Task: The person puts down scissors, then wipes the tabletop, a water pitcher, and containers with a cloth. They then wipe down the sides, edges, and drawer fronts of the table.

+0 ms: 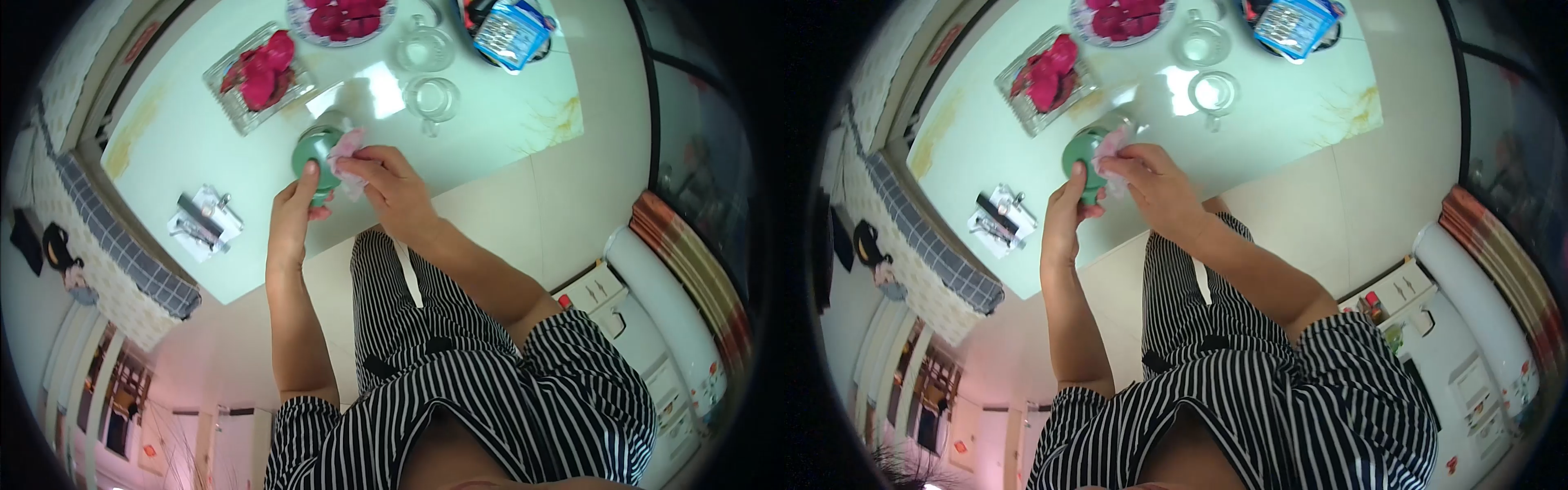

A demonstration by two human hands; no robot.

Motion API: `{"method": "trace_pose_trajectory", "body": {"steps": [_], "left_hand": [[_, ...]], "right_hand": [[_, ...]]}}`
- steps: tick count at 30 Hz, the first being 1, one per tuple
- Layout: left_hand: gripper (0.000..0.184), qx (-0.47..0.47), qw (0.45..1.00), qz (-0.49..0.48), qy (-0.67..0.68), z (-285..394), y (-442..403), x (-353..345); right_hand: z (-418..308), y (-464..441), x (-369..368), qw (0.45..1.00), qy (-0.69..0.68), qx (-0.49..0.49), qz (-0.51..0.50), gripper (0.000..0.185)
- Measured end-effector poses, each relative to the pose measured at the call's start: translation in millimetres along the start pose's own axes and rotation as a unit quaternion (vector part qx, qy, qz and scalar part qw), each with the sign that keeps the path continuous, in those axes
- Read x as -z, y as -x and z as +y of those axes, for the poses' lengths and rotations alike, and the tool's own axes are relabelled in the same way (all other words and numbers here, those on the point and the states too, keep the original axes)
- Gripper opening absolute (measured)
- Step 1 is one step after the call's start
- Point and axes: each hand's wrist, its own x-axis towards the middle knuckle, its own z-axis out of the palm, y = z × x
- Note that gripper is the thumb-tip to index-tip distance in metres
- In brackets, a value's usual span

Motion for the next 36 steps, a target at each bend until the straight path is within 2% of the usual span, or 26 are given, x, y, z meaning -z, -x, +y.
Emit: {"method": "trace_pose_trajectory", "body": {"steps": [2, 3, 6, 10, 12, 14, 19, 20, 22, 24, 26, 28, 30, 32, 33, 34, 36], "left_hand": [[0.069, 0.003, 0.999, 0.037, -0.019, 6, 1, -5], [0.068, -0.005, 0.999, 0.032, -0.017, 4, 0, -4], [0.068, -0.009, 0.999, 0.042, -0.024, 6, 5, -9], [0.068, -0.006, 0.999, 0.031, -0.020, 7, 6, -10], [0.068, -0.005, 0.999, 0.030, -0.024, 6, 8, -11], [0.068, -0.009, 0.999, 0.027, -0.029, 6, 6, -10], [0.071, 0.001, 0.999, 0.024, -0.025, 6, 6, -9], [0.071, -0.003, 0.999, 0.022, -0.027, 5, 6, -9], [0.074, 0.003, 1.000, 0.026, -0.008, 3, 6, -11], [0.076, -0.003, 1.000, 0.015, -0.027, 4, 7, -11], [0.076, -0.010, 0.997, 0.037, -0.066, 1, 5, -11], [0.076, -0.026, 0.995, 0.053, -0.082, 4, 9, -18], [0.076, -0.038, 0.992, 0.078, -0.097, -2, 12, -19], [0.075, -0.089, 0.985, 0.151, 0.001, -30, 10, -9], [0.069, -0.091, 0.982, 0.166, 0.026, -40, 16, -4], [0.063, -0.085, 0.971, 0.220, 0.040, -53, 24, -6], [0.048, -0.071, 0.976, 0.207, 0.006, -80, 35, -16]], "right_hand": [[3, 6, -3, 0.984, -0.106, -0.125, 0.071, 0.039], [8, 8, -10, 0.971, -0.116, -0.161, 0.131, 0.041], [26, 6, -32, 0.974, -0.113, -0.136, 0.141, 0.047], [79, -18, -59, 0.979, -0.078, -0.119, 0.146, 0.045], [123, -24, -82, 0.981, -0.023, -0.142, 0.130, 0.043], [147, -28, -89, 0.976, -0.032, -0.172, 0.127, 0.040], [164, 5, -110, 0.962, -0.008, -0.241, 0.126, 0.032], [151, 13, -98, 0.958, -0.019, -0.286, 0.006, 0.029], [130, 34, -77, 0.939, -0.030, -0.326, -0.105, 0.026], [125, 67, -63, 0.926, -0.047, -0.370, 0.057, 0.019], [155, 94, -33, 0.881, -0.249, -0.367, 0.167, 0.020], [163, 90, 19, 0.916, -0.005, -0.319, 0.243, 0.020], [183, 78, 62, 0.884, 0.086, -0.370, 0.272, 0.022], [199, 58, 91, 0.876, 0.149, -0.339, 0.308, 0.024], [219, 50, 95, 0.875, 0.146, -0.345, 0.306, 0.024], [242, 41, 99, 0.871, 0.162, -0.327, 0.329, 0.027], [267, 30, 95, 0.867, 0.173, -0.311, 0.348, 0.030]]}}
